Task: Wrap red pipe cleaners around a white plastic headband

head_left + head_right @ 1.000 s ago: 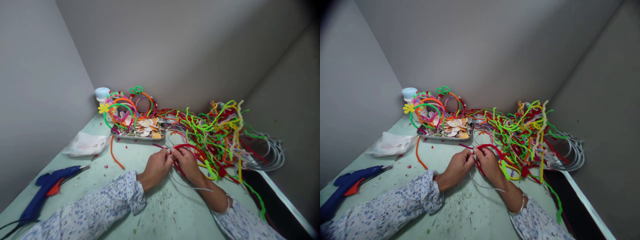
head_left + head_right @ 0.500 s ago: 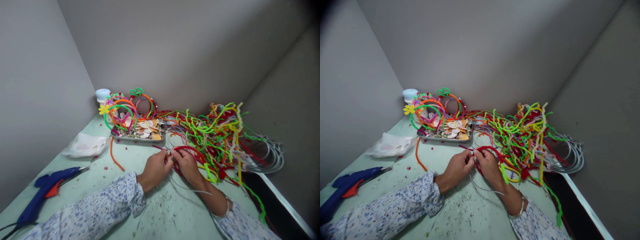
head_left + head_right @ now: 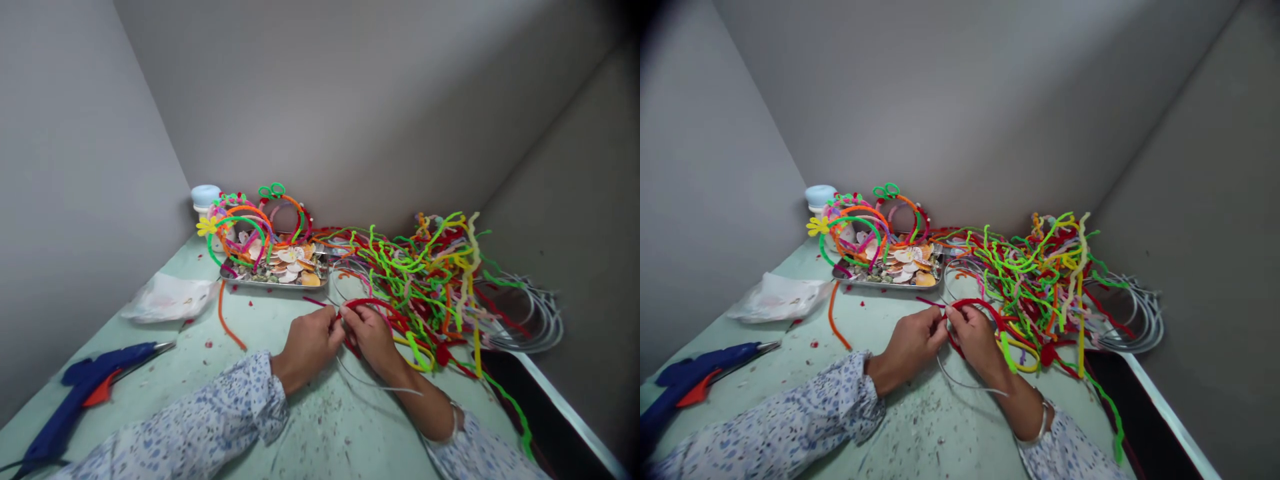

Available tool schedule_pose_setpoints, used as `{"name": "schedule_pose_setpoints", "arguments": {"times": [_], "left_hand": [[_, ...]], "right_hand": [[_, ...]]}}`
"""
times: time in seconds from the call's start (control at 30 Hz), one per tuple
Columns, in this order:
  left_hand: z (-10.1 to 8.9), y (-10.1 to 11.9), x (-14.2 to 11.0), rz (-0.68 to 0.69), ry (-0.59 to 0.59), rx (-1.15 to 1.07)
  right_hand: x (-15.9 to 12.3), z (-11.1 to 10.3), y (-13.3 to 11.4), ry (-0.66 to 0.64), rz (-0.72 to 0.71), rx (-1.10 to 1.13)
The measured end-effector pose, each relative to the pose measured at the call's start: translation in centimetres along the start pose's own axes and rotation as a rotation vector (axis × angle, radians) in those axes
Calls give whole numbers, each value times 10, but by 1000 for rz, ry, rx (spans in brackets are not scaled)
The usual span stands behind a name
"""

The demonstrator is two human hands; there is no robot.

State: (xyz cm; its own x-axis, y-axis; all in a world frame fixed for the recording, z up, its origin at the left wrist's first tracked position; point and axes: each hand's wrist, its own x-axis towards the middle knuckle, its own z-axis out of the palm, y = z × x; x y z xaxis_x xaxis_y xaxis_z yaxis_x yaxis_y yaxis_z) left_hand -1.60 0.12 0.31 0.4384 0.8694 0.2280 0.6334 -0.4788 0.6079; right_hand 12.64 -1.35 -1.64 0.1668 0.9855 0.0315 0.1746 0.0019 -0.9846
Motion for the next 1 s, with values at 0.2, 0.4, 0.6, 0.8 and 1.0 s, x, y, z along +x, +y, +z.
{"name": "schedule_pose_setpoints", "arguments": {"times": [0.2, 0.4, 0.6, 0.8, 1.0], "left_hand": [[-2, 1, 1, 37, 0, 17], [0, -2, 1, 34, 10, 33], [1, -3, 2, 20, 11, 20], [1, -3, 1, 16, 25, -73], [1, -4, 1, 13, 30, -70]], "right_hand": [[1, 0, 2, 4, -4, -15], [1, 0, 2, -2, -11, -30], [1, 0, 4, 15, -16, -47], [1, 0, 3, 8, -11, -24], [0, 1, 0, -6, -4, -15]]}}
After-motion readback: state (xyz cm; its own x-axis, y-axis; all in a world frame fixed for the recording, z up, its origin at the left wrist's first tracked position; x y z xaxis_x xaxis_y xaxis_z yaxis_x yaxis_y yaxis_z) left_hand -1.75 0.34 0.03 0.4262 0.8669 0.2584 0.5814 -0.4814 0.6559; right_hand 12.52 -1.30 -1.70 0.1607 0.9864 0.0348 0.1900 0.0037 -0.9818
